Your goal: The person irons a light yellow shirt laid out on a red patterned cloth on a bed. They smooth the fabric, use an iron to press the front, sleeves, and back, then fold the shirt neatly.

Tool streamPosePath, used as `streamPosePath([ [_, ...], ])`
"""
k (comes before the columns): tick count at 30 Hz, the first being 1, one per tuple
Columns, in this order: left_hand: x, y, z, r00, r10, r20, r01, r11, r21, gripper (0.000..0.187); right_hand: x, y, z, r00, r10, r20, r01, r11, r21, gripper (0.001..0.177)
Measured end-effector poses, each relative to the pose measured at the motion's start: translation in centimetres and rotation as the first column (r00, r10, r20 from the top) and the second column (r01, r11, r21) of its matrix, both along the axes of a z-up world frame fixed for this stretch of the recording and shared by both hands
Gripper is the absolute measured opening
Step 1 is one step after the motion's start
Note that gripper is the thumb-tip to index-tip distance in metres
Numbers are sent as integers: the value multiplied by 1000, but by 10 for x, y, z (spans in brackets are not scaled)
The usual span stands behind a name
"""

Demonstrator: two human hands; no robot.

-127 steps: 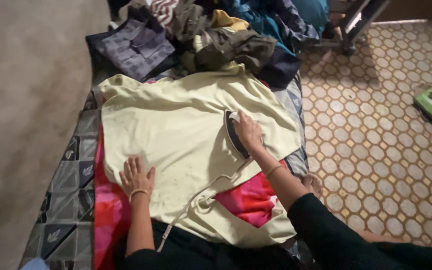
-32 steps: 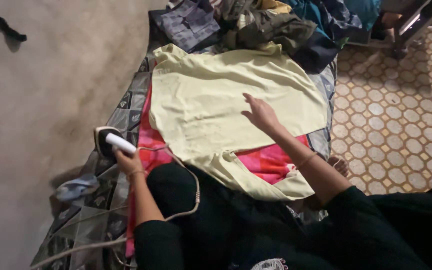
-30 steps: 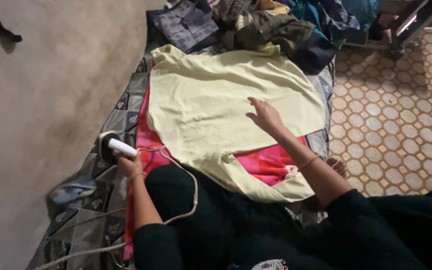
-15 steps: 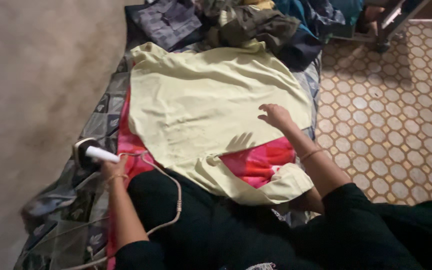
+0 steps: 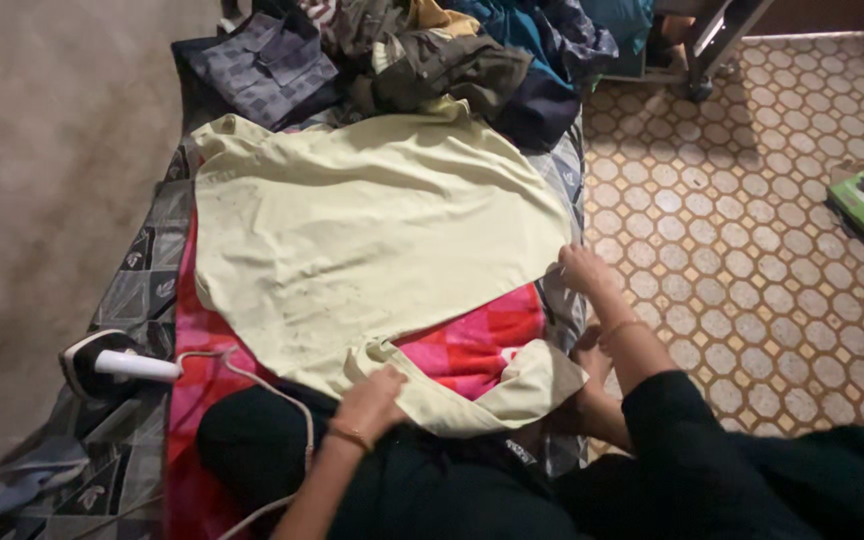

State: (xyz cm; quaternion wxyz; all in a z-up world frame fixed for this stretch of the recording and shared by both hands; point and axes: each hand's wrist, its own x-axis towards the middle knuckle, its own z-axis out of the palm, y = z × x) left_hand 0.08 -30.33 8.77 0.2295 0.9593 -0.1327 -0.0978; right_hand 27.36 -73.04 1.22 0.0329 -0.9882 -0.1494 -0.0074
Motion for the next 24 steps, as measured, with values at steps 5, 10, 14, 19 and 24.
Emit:
streamPosePath([
  [5,1,-27,-73,976,-163,145,152,985,86,25,-22,-2,-15,962,92,257,-146,969,200,30],
  [10,39,17,-82,999,-49,-2,47,978,-204,37,-1,-14,-14,961,140,239,-224,901,372,14],
  [14,82,84,-44,906,-44,-421,-229,785,-575,33,51,-23,-3,961,226,161,-276,852,446,15],
  [19,189,201,-31,968,83,-237,-191,855,-482,44,155,0,16,977,215,-5,-198,909,368,16],
  [24,288,311,-23,918,283,-279,-397,636,-662,53,232,53,26,986,102,130,-143,919,366,18],
])
